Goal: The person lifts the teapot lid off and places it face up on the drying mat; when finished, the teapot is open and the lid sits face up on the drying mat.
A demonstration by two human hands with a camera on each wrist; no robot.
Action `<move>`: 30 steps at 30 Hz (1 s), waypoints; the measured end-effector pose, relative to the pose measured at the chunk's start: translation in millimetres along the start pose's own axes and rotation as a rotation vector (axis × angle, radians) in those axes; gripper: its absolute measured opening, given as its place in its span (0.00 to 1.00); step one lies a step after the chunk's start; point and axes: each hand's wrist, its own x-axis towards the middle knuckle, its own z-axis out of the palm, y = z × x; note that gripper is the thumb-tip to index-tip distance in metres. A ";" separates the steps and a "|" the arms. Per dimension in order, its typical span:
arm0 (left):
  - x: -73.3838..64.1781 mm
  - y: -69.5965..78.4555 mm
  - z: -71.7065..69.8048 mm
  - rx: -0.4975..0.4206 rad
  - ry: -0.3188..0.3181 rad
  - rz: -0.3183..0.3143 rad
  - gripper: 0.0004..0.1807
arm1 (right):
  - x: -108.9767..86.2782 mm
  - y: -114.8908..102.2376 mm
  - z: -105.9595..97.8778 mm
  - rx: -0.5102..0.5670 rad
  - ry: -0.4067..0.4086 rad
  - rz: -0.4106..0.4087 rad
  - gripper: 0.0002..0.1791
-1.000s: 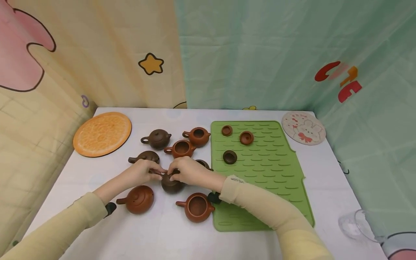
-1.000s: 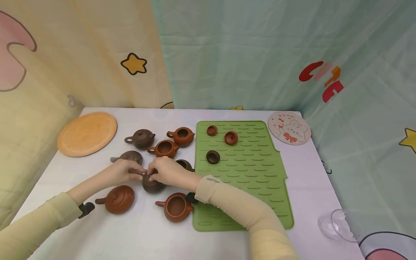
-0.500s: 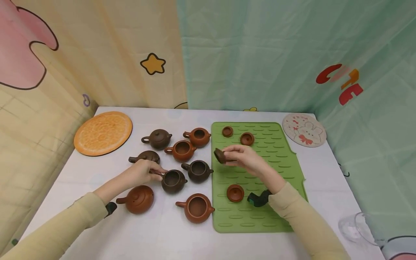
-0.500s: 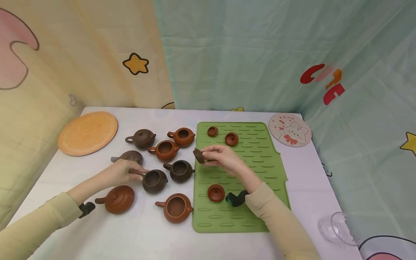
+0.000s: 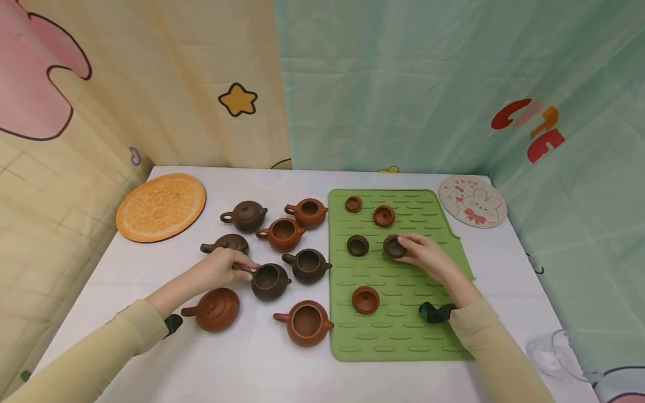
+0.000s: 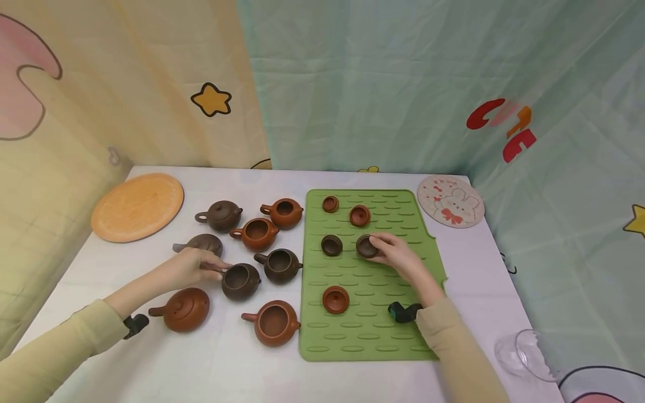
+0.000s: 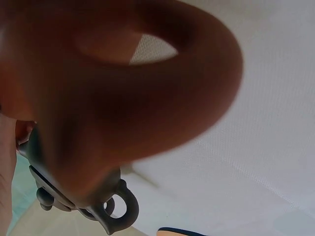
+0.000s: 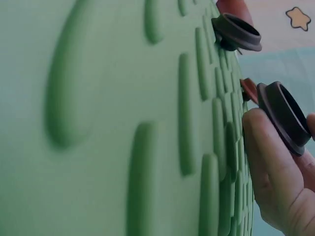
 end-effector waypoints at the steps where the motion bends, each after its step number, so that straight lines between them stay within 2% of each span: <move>1: -0.3 0.2 0.0 0.000 0.000 -0.001 0.13 | -1.4 1.7 -1.9 -0.041 0.021 0.013 0.33; 6: -2.1 1.3 -0.1 -0.007 -0.001 0.002 0.13 | -5.2 6.8 -4.0 -0.194 0.081 0.048 0.31; 14: -3.0 2.3 -1.2 -0.010 0.001 0.004 0.13 | -5.5 6.0 -1.5 -0.391 0.154 0.028 0.28; 21: -2.4 3.8 -1.5 -0.003 -0.015 0.010 0.14 | -6.1 4.2 0.0 -0.496 0.174 0.002 0.27; 26: -9.3 6.2 -7.6 0.002 -0.004 0.007 0.17 | -6.7 -10.9 5.1 -0.603 0.218 -0.085 0.26; 28: -16.4 6.8 -12.8 0.000 0.021 0.014 0.17 | -5.6 -21.6 12.8 -0.603 0.219 -0.140 0.24; 30: -27.2 6.7 -18.8 -0.014 0.054 0.019 0.16 | -3.0 -35.2 28.4 -0.583 0.184 -0.199 0.23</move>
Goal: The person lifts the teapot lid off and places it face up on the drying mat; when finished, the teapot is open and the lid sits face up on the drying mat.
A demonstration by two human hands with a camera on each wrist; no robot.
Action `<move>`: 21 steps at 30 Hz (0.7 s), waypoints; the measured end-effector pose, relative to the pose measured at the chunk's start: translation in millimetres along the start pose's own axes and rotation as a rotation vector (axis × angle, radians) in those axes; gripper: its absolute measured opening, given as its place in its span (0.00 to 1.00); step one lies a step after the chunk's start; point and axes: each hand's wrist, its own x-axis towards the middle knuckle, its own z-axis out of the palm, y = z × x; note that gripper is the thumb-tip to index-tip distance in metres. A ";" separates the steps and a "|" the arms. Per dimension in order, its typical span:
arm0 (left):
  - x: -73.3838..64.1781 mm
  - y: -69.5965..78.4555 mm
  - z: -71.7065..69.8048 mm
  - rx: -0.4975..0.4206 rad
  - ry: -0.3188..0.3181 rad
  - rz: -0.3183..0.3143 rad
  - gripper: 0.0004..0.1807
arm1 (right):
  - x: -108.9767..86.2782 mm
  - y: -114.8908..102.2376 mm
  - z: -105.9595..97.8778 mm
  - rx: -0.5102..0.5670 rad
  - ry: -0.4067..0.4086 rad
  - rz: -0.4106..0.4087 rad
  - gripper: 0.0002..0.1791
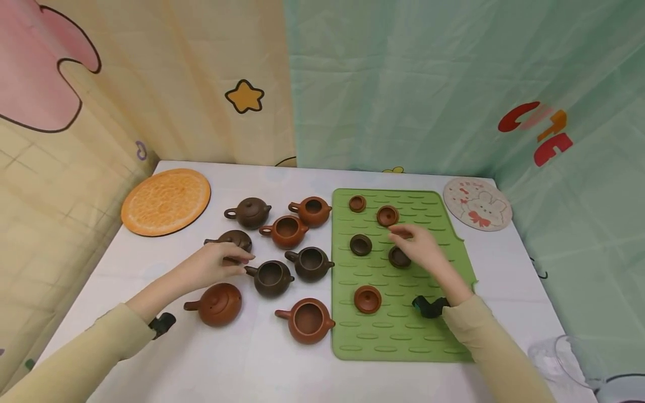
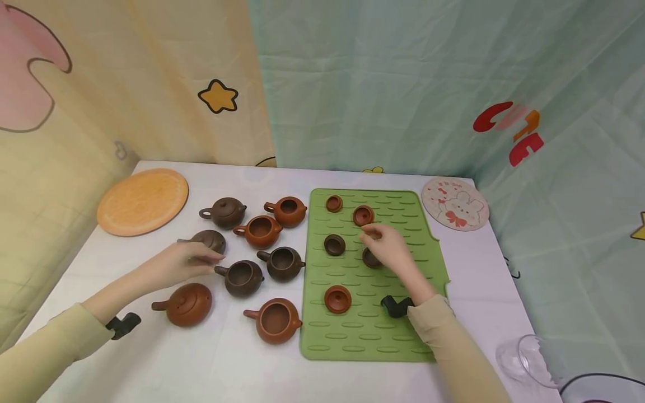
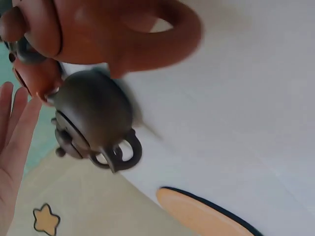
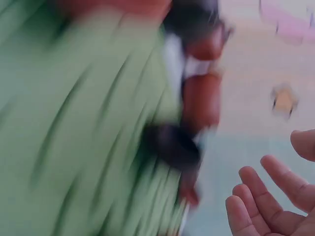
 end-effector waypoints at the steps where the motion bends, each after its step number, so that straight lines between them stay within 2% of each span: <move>1: -6.1 -0.1 -3.2 -0.009 0.016 -0.003 0.16 | 2.3 -12.4 5.6 0.017 -0.020 -0.038 0.22; 4: -25.6 -2.8 -9.6 -0.037 0.046 -0.022 0.14 | 8.0 -53.0 28.9 0.065 -0.095 -0.170 0.20; 7: -44.9 -8.1 -10.0 -0.072 0.062 -0.071 0.14 | 13.2 -97.2 57.0 0.070 -0.197 -0.294 0.18; 10: -59.9 -16.3 -5.2 -0.089 0.061 -0.108 0.14 | 15.1 -137.1 83.9 0.006 -0.279 -0.409 0.15; 13: -72.3 -25.7 1.0 -0.089 0.063 -0.138 0.15 | 15.4 -172.5 112.6 -0.083 -0.364 -0.489 0.15; 17: -83.6 -36.0 6.4 -0.094 0.074 -0.152 0.16 | 15.2 -205.7 149.6 -0.184 -0.471 -0.535 0.15; 21: -87.6 -42.9 8.9 -0.095 0.060 -0.148 0.16 | 14.9 -221.0 178.9 -0.243 -0.532 -0.517 0.14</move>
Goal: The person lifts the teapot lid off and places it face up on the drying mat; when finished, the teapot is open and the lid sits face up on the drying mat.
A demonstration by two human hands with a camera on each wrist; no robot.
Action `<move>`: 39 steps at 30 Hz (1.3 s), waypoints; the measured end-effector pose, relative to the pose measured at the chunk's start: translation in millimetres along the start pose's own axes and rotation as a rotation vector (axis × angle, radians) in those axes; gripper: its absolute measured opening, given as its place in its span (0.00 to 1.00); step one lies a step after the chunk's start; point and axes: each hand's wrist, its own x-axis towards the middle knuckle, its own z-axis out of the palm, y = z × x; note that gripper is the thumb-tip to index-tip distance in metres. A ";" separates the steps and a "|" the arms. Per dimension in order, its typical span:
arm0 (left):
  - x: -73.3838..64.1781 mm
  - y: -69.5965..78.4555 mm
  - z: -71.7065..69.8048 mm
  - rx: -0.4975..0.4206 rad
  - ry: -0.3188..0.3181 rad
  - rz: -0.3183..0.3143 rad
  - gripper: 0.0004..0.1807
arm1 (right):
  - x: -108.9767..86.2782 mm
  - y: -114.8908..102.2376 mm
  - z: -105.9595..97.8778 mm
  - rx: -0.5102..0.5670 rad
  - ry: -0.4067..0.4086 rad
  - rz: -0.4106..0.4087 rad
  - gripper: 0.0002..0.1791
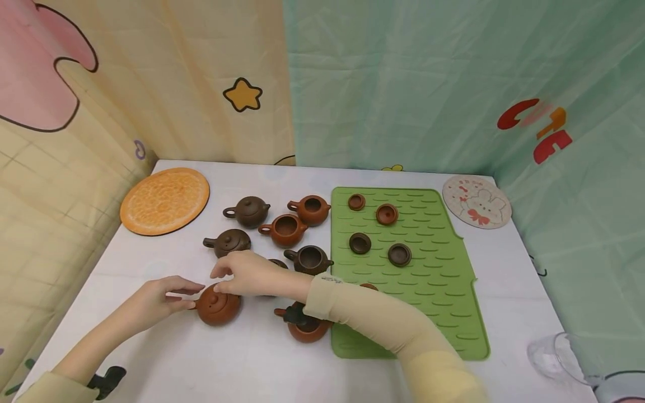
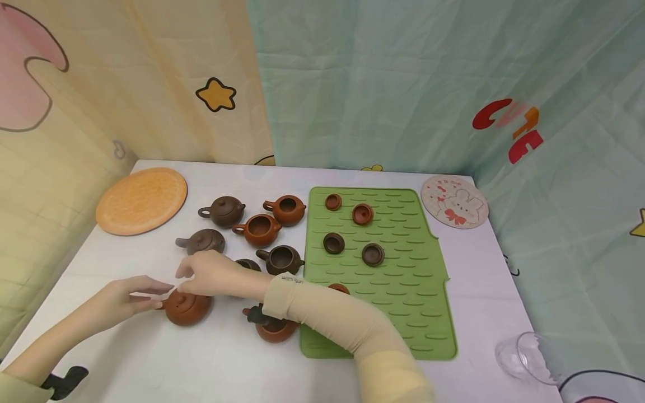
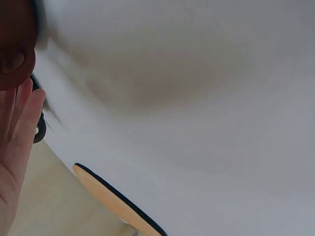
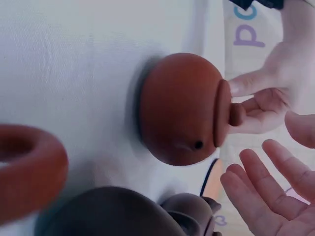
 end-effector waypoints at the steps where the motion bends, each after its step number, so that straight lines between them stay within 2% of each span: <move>1: 0.2 -1.6 0.2 0.004 -0.009 0.000 0.17 | 3.9 -2.1 4.7 -0.012 -0.011 0.007 0.14; 6: 0.7 -6.9 1.9 0.067 -0.036 -0.029 0.17 | 16.8 -11.2 26.4 -0.137 -0.043 0.025 0.13; 11: 1.9 -8.6 2.0 0.065 -0.044 -0.037 0.16 | 18.5 -12.5 35.3 -0.241 -0.007 0.028 0.12; 17: 4.6 -12.2 -1.7 0.025 -0.069 0.012 0.14 | 18.9 -11.6 36.0 -0.269 0.014 -0.004 0.09; 22: 5.4 -13.2 -1.9 0.019 -0.070 0.017 0.14 | 18.8 -10.4 35.7 -0.264 0.025 -0.037 0.06; 26: 6.9 -12.4 -1.1 0.040 -0.049 0.008 0.14 | 19.1 -3.9 32.2 -0.161 0.052 -0.026 0.06; 30: 9.0 -12.5 -1.0 0.042 -0.045 0.007 0.14 | 10.0 6.7 18.9 0.014 0.096 0.025 0.07; 32: 9.5 -12.4 -0.7 0.028 -0.050 0.006 0.14 | -4.0 15.1 6.8 0.124 0.132 0.063 0.06; 36: 7.9 -12.8 -0.3 0.018 -0.061 0.001 0.15 | -43.9 39.1 -22.4 0.365 0.196 0.117 0.07; 39: 6.3 -13.3 -0.5 0.032 -0.057 -0.004 0.15 | -72.7 62.2 -38.9 0.583 0.207 0.159 0.10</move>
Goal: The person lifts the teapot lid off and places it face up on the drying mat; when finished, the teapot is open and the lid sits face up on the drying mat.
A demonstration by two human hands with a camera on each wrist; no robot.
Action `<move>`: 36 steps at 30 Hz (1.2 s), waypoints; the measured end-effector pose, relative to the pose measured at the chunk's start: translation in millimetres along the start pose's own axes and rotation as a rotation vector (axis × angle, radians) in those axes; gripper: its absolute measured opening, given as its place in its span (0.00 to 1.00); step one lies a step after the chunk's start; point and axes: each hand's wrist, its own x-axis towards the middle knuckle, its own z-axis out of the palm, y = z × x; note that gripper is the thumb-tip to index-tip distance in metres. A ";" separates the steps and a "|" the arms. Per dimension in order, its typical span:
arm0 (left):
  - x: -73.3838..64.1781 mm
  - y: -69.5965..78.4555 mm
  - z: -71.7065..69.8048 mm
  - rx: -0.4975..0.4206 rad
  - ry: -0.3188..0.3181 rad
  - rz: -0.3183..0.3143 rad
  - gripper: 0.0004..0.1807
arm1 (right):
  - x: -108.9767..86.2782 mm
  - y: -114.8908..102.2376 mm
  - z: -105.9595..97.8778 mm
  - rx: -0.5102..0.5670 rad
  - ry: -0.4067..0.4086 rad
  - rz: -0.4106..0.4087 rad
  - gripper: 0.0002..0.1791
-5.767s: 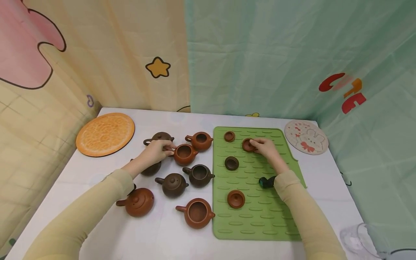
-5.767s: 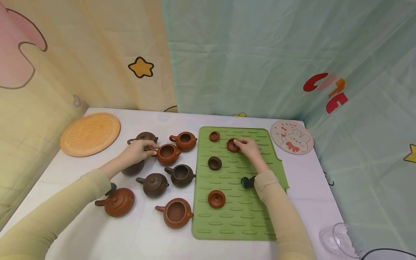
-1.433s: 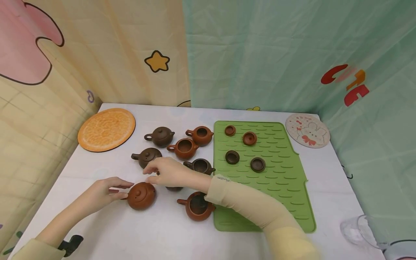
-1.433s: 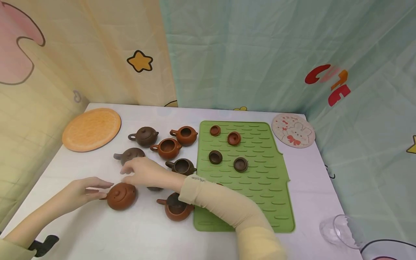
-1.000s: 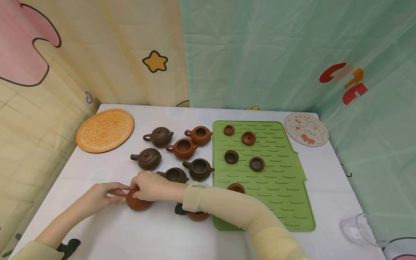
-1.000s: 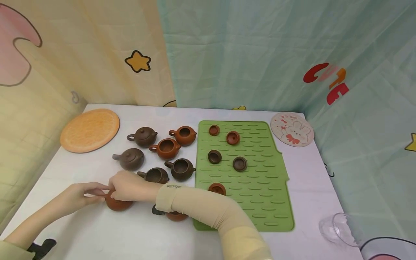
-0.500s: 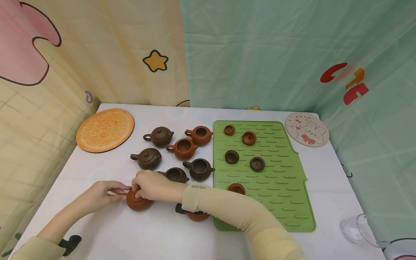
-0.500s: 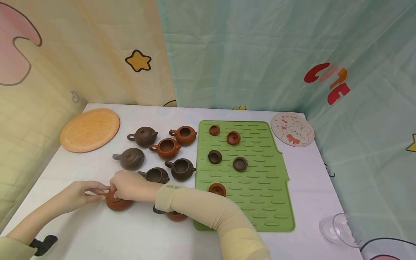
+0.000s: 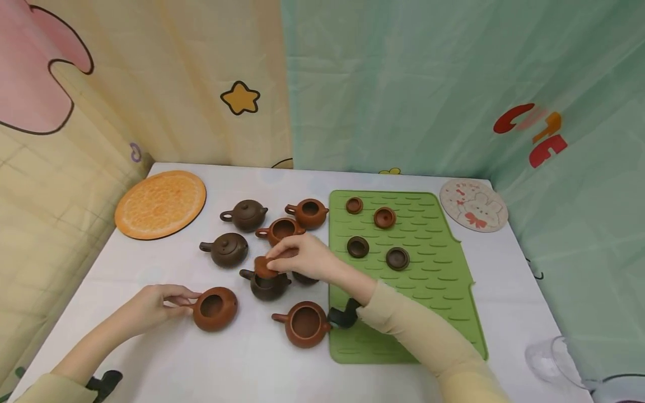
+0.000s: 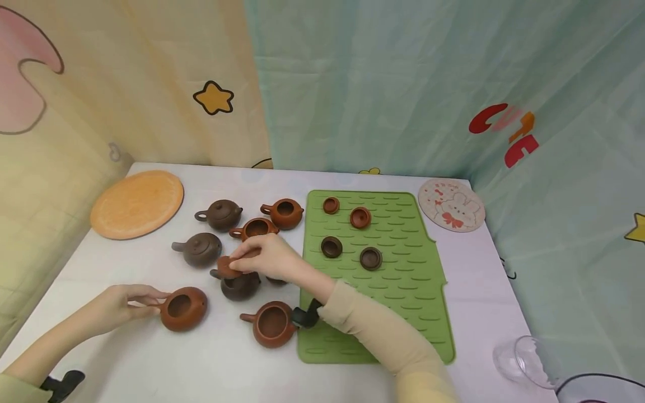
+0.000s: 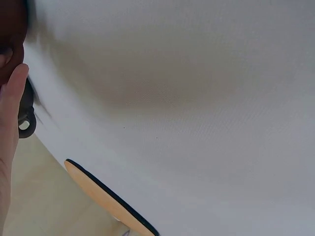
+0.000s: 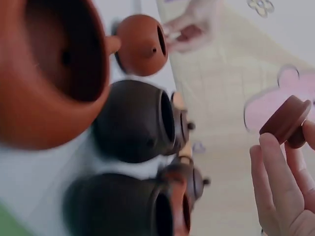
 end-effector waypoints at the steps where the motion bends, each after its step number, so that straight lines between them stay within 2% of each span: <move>1: -0.4 -0.1 0.1 0.005 0.000 0.000 0.14 | -7.0 6.0 -8.9 0.075 0.006 0.028 0.12; 5: 0.0 0.6 0.0 0.006 -0.008 -0.011 0.15 | -35.0 37.6 -41.0 0.356 0.065 0.121 0.12; 10: 1.8 1.5 -1.1 0.019 -0.010 -0.012 0.15 | -73.9 82.0 -75.1 0.585 0.125 0.128 0.07; 14: 2.3 1.8 -1.1 0.024 -0.017 -0.023 0.14 | -106.4 113.0 -94.2 0.672 0.127 0.126 0.12; 19: 2.0 1.8 -0.2 0.027 -0.011 -0.035 0.14 | -135.1 136.4 -106.5 0.691 0.158 0.150 0.11; 24: -1.6 0.5 1.8 0.016 -0.003 -0.050 0.15 | -149.1 144.7 -109.4 0.597 0.185 0.212 0.17; 28: -2.4 -0.3 4.1 0.003 0.008 -0.042 0.15 | -160.7 145.7 -111.1 0.417 0.157 0.267 0.21; 33: -0.4 -0.2 3.2 0.005 0.013 -0.027 0.15 | -177.9 143.8 -111.7 0.166 0.072 0.340 0.25; 36: 0.8 0.1 1.4 0.010 0.009 -0.028 0.15 | -185.0 144.0 -109.3 0.094 0.066 0.372 0.24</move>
